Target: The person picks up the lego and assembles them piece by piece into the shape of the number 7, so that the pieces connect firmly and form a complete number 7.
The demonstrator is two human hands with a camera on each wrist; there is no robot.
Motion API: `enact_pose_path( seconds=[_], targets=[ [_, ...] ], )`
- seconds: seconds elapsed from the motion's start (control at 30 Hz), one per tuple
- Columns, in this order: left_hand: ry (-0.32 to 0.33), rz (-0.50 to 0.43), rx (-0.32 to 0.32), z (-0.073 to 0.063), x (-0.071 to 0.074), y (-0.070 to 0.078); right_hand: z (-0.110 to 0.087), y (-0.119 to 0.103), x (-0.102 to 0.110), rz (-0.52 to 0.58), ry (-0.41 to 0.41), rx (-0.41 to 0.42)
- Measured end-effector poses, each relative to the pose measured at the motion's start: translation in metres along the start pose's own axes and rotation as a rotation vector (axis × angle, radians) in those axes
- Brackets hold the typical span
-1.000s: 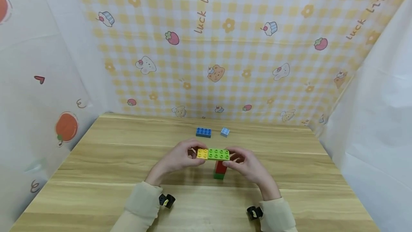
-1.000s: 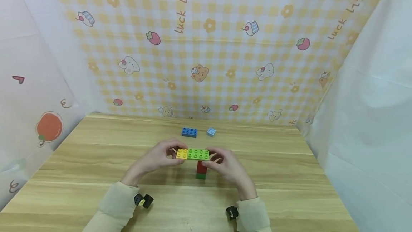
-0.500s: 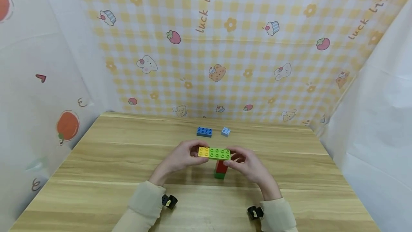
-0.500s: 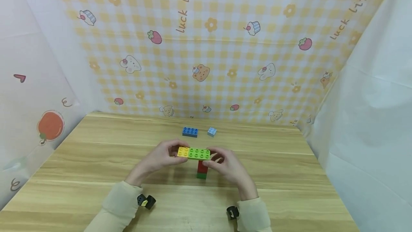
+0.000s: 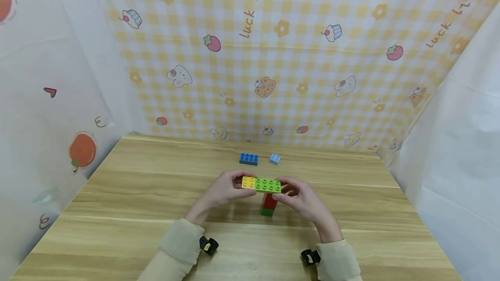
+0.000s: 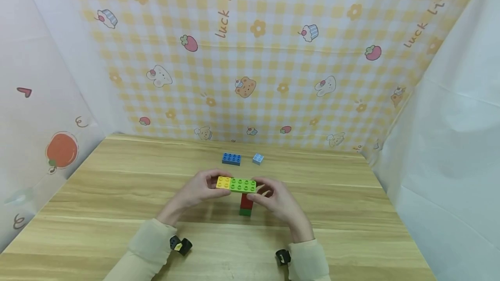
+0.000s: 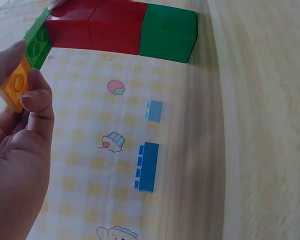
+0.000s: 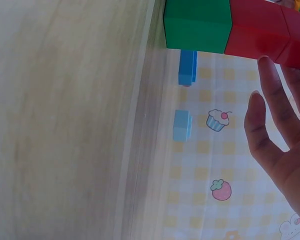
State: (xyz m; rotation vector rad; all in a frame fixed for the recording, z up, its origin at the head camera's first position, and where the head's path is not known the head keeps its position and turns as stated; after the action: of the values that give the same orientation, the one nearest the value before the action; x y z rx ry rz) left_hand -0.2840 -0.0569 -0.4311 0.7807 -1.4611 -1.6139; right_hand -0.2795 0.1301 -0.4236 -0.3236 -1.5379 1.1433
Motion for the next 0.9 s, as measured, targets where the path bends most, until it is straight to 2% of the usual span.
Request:
enact_pose_path(
  seconds=[0.43, 0.7, 0.9],
  targets=[
    [0.056, -0.022, 0.032, 0.002, -0.001, -0.003, 0.0, 0.001, 0.0, 0.02, -0.003, -0.015],
    [0.085, 0.064, 0.026, 0.003, -0.004, -0.002, 0.002, -0.001, 0.0, -0.007, 0.005, 0.002],
    [0.109, 0.034, 0.072, 0.001, -0.004, -0.005, -0.002, -0.022, 0.003, -0.016, -0.001, -0.004]
  ],
)
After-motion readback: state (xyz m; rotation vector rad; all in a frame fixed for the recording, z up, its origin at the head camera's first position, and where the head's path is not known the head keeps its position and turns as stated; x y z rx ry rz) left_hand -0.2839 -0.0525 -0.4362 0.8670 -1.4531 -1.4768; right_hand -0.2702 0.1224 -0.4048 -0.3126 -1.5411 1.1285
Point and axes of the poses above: each hand's wrist, its own z-axis towards the middle knuckle, its own x-axis out of the back of the hand, y = z × x, the point moved 8 cm from there along z, towards the middle knuckle, and after that the axes turned 5 degrees about -z, right-handed, at the moved point
